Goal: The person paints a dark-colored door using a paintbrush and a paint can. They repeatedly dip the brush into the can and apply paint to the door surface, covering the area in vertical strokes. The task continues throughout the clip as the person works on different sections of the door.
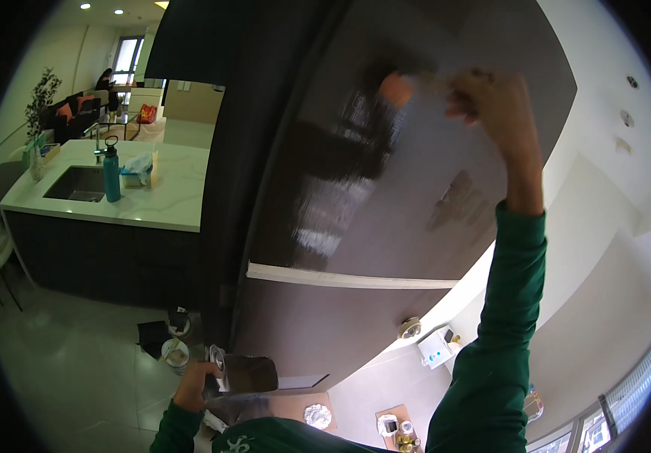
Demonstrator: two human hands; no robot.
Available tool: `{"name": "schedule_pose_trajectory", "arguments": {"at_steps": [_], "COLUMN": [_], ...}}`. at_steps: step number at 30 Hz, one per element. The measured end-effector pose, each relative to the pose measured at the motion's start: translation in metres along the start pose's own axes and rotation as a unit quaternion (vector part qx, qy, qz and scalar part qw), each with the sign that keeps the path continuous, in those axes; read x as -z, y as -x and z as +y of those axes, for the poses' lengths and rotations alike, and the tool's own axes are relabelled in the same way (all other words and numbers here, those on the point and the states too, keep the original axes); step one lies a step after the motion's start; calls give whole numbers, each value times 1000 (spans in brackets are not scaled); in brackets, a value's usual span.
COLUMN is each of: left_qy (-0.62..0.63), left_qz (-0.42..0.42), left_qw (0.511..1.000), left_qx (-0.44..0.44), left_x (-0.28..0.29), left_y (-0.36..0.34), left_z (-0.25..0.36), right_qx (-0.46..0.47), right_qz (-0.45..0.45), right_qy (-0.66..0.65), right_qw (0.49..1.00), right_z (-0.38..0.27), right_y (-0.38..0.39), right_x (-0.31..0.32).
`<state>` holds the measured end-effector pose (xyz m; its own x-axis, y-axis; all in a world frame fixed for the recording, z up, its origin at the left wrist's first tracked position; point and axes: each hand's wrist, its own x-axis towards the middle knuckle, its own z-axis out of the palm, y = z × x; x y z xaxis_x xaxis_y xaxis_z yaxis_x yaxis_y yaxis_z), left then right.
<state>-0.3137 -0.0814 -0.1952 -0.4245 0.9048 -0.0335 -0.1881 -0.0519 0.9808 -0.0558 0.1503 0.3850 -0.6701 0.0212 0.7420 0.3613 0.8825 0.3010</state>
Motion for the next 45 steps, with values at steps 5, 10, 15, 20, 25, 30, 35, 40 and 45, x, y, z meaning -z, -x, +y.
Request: {"name": "schedule_pose_trajectory", "arguments": {"at_steps": [5,10,15,20,25,30,35,40,45], "left_qy": [-30,-15,-73,37,191,165,93,-60,108], "left_qz": [-42,-24,-32,9,87,62,65,-34,-16], "left_qw": [999,999,994,999,969,974,986,995,981], "left_qx": [1,43,-72,17,131,141,123,-75,163], "left_x": [33,23,17,0,-39,-44,-55,-53,-78], "left_y": [-10,-12,0,3,9,21,27,32,27], "left_z": [-56,-38,-18,6,78,110,135,125,156], "right_qx": [-191,-133,-128,-138,-140,-193,-343,-484,-359], "right_qz": [130,304,372,291,190,97,9,-250,-390], "right_qy": [-112,38,88,57,73,-39,-242,-414,-469], "right_qw": [967,942,915,945,969,976,908,729,706], "right_z": [0,0,-1,-31,-68,-115,-144,-152,-152], "right_y": [-45,-31,-6,49,146,215,267,280,315], "right_x": [15,13,-19,-67,-128,-172,-150,-131,-190]}}
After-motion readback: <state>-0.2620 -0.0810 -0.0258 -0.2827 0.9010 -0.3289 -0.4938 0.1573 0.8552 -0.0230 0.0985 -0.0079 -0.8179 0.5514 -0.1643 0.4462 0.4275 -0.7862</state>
